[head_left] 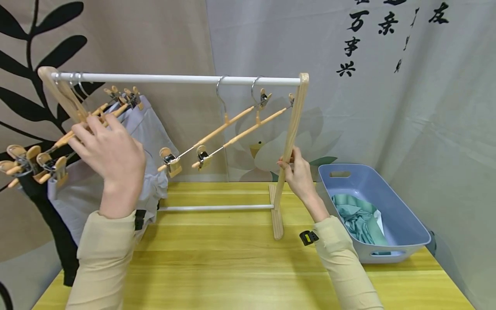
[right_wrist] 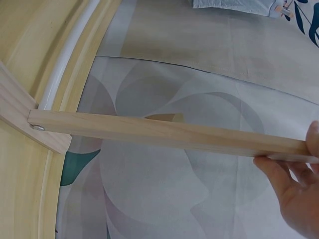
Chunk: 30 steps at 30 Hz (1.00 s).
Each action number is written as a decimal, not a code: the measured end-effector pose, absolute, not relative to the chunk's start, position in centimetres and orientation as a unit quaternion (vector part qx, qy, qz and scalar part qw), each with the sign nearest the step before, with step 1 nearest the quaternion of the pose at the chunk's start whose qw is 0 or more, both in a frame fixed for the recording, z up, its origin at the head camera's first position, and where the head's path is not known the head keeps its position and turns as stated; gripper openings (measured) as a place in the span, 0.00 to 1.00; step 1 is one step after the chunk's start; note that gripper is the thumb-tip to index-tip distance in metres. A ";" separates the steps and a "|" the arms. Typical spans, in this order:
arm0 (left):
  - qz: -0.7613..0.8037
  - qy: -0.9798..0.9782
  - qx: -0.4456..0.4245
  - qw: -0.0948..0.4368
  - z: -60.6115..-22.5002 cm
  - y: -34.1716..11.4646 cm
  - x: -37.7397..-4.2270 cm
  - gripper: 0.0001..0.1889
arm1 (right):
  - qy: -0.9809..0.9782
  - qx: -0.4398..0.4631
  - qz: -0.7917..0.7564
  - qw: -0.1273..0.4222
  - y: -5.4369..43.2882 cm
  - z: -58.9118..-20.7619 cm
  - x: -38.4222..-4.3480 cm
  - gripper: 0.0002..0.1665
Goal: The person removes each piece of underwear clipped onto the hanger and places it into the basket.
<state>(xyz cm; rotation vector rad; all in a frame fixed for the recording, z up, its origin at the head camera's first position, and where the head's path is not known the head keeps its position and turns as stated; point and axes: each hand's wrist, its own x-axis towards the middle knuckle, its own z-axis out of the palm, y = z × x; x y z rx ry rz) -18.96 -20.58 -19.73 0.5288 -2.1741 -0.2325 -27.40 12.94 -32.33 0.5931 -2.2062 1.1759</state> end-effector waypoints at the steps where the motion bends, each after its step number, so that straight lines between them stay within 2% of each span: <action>1: -0.089 -0.882 0.226 0.404 -19.5 -20.7 -19.0 0.24 | -0.824 0.221 0.439 0.282 12.9 -32.3 -27.4 0.24; 4: -0.078 -0.903 0.253 0.338 -18.9 -21.2 -19.1 0.25 | -0.825 0.221 0.440 0.279 12.9 -32.3 -27.4 0.24; 7: -0.066 -0.916 0.266 0.294 -18.5 -21.6 -19.2 0.27 | -0.824 0.221 0.441 0.278 12.9 -32.3 -27.4 0.24; 13: -0.056 -0.924 0.280 0.255 -18.3 -21.9 -19.6 0.29 | -0.824 0.224 0.437 0.283 12.9 -32.3 -27.4 0.24; 20: -0.060 -0.926 0.266 0.263 -18.3 -21.7 -19.7 0.27 | -0.823 0.226 0.437 0.284 12.9 -32.3 -27.5 0.24; 27: -0.089 -0.916 0.231 0.317 -18.9 -21.3 -19.7 0.28 | -0.823 0.225 0.438 0.282 13.0 -32.3 -27.4 0.23; 30: -0.094 -0.910 0.217 0.342 -19.2 -20.9 -19.7 0.24 | -0.823 0.224 0.441 0.279 13.0 -32.3 -27.4 0.23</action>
